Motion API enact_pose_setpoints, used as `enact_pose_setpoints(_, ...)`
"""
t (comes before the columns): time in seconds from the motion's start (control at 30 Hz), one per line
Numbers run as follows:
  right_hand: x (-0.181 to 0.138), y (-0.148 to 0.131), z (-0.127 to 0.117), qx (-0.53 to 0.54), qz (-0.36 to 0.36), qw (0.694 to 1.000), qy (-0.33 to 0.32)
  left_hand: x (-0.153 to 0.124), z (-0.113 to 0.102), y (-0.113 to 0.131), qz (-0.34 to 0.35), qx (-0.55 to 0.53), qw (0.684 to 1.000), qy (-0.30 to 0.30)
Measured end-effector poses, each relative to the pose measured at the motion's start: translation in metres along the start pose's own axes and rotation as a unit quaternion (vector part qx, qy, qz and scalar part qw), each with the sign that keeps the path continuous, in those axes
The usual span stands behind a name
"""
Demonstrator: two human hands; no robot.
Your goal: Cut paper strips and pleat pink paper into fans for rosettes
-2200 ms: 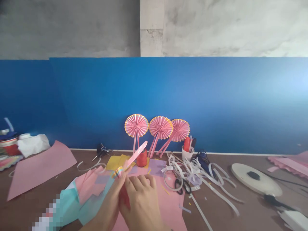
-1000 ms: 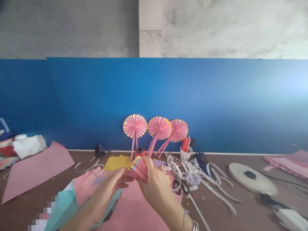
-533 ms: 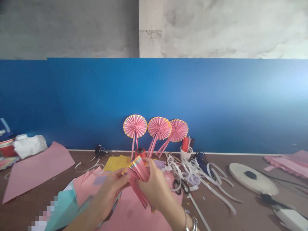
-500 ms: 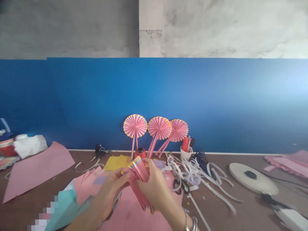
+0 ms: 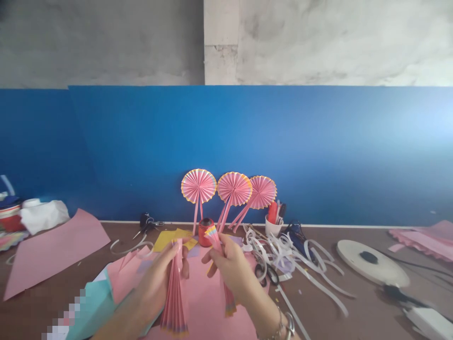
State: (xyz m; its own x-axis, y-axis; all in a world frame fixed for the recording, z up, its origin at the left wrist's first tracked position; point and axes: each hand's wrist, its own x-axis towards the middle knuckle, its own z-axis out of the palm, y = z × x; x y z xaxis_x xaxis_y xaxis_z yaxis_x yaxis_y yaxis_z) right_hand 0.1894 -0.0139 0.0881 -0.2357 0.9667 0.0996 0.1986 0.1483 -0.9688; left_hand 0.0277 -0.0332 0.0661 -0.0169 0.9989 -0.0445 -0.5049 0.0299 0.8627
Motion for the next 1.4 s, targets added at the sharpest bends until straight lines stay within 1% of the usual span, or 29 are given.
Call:
enact_pose_setpoints(0.1,-0.002,0.004,0.010,-0.025,-0.005,0.999,0.037,-0.003,0.000,-0.005,0.005,0.041,0.999,-0.024)
enact_pose_setpoints(0.17,-0.005,0.005,0.014,-0.031,-0.008,0.998,0.052,-0.004,0.001,-0.009,0.003,0.052,0.998,-0.027)
enact_pose_setpoints(0.3,-0.010,0.005,0.015,-0.002,0.002,0.999,0.032,-0.006,0.003,-0.010,0.013,0.044,0.999,-0.018)
enact_pose_setpoints(0.47,-0.011,0.007,0.015,0.039,0.003,0.998,0.046,-0.007,0.004,-0.012,0.010,0.025,0.999,-0.022)
enact_pose_setpoints(0.6,-0.011,0.005,0.020,0.076,-0.002,0.997,0.024,-0.005,0.002,-0.014,0.001,0.020,1.000,-0.015)
enact_pose_setpoints(0.73,-0.012,0.001,0.023,0.088,-0.021,0.996,-0.008,-0.005,0.001,-0.013,-0.004,0.025,0.999,-0.024)
enact_pose_setpoints(0.9,-0.012,0.000,0.024,0.121,-0.013,0.992,-0.030,-0.006,0.003,-0.011,-0.007,0.024,1.000,-0.003)
enact_pose_setpoints(1.0,-0.012,0.003,0.025,0.140,-0.010,0.989,-0.038,-0.006,0.003,-0.011,-0.005,0.021,1.000,-0.016)
enact_pose_setpoints(1.1,-0.012,0.006,0.028,0.136,-0.002,0.990,-0.035,-0.006,0.003,-0.012,-0.004,0.018,0.999,-0.030)
enact_pose_setpoints(1.27,-0.013,0.008,0.030,0.128,0.007,0.991,-0.045,-0.006,0.002,-0.014,0.003,0.017,0.999,-0.030)
enact_pose_setpoints(1.4,-0.012,0.007,0.030,0.096,0.010,0.994,-0.054,-0.005,0.000,-0.016,-0.001,0.032,0.999,-0.033)
